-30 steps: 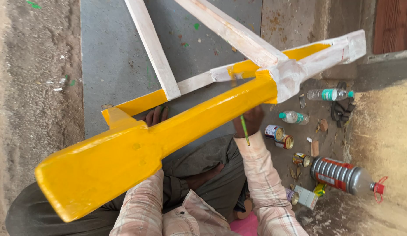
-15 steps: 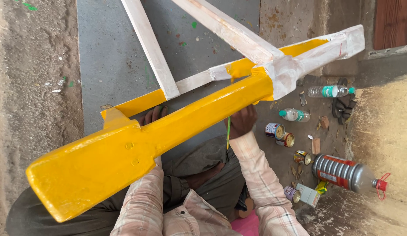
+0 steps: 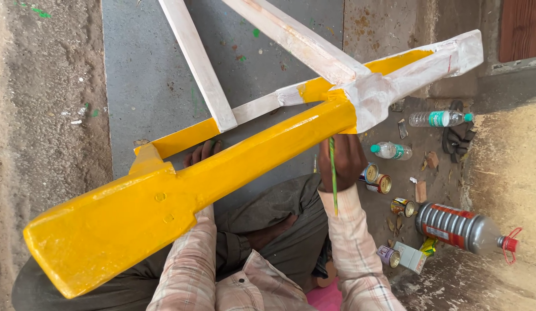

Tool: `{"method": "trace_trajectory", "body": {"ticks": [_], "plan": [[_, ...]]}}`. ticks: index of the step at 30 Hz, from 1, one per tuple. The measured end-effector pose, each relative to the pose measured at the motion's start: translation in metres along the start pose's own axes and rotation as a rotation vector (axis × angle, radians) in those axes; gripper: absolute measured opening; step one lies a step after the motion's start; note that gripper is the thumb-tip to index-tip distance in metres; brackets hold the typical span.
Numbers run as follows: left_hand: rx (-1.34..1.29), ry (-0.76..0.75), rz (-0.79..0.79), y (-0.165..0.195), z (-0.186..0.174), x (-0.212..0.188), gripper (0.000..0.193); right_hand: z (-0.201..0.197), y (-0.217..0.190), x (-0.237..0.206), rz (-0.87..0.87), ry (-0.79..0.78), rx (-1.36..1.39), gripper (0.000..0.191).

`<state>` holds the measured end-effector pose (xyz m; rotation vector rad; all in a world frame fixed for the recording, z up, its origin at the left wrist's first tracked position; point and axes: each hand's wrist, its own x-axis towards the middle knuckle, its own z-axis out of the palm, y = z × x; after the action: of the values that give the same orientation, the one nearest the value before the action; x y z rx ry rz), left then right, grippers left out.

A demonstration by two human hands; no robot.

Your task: The person paints a metal frame yellow using a paintbrush. They repeatedly dip the brush into a paint can and apply the paint to the frame's legs and joints, covering the white primer with yellow paint.

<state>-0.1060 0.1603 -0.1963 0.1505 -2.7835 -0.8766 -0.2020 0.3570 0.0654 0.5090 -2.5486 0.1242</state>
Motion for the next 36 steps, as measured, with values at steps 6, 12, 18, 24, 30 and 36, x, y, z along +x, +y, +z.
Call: {"method": "trace_trajectory", "body": {"ticks": [6, 12, 18, 24, 30, 36], "plan": [[0.000, -0.005, -0.014, 0.002, -0.002, 0.006, 0.045, -0.024, -0.014, -0.011, -0.089, 0.140, -0.132, 0.019], [-0.091, -0.039, -0.109, -0.001, -0.001, 0.013, 0.046, 0.007, -0.011, -0.015, -0.051, -0.045, -0.078, 0.020], [-0.100, -0.073, -0.140, 0.002, -0.004, 0.019, 0.046, 0.010, -0.007, -0.010, 0.003, -0.094, 0.155, 0.020], [-0.057, -0.077, -0.049, 0.005, -0.012, 0.021, 0.048, -0.027, 0.003, 0.018, 0.037, 0.011, 0.083, 0.017], [-0.037, -0.087, -0.027, 0.005, -0.014, 0.021, 0.050, -0.065, -0.019, 0.022, -0.044, 0.178, -0.124, 0.020], [-0.031, -0.109, -0.011, 0.004, -0.013, 0.018, 0.052, -0.038, -0.018, 0.017, -0.074, -0.060, -0.112, 0.014]]}}
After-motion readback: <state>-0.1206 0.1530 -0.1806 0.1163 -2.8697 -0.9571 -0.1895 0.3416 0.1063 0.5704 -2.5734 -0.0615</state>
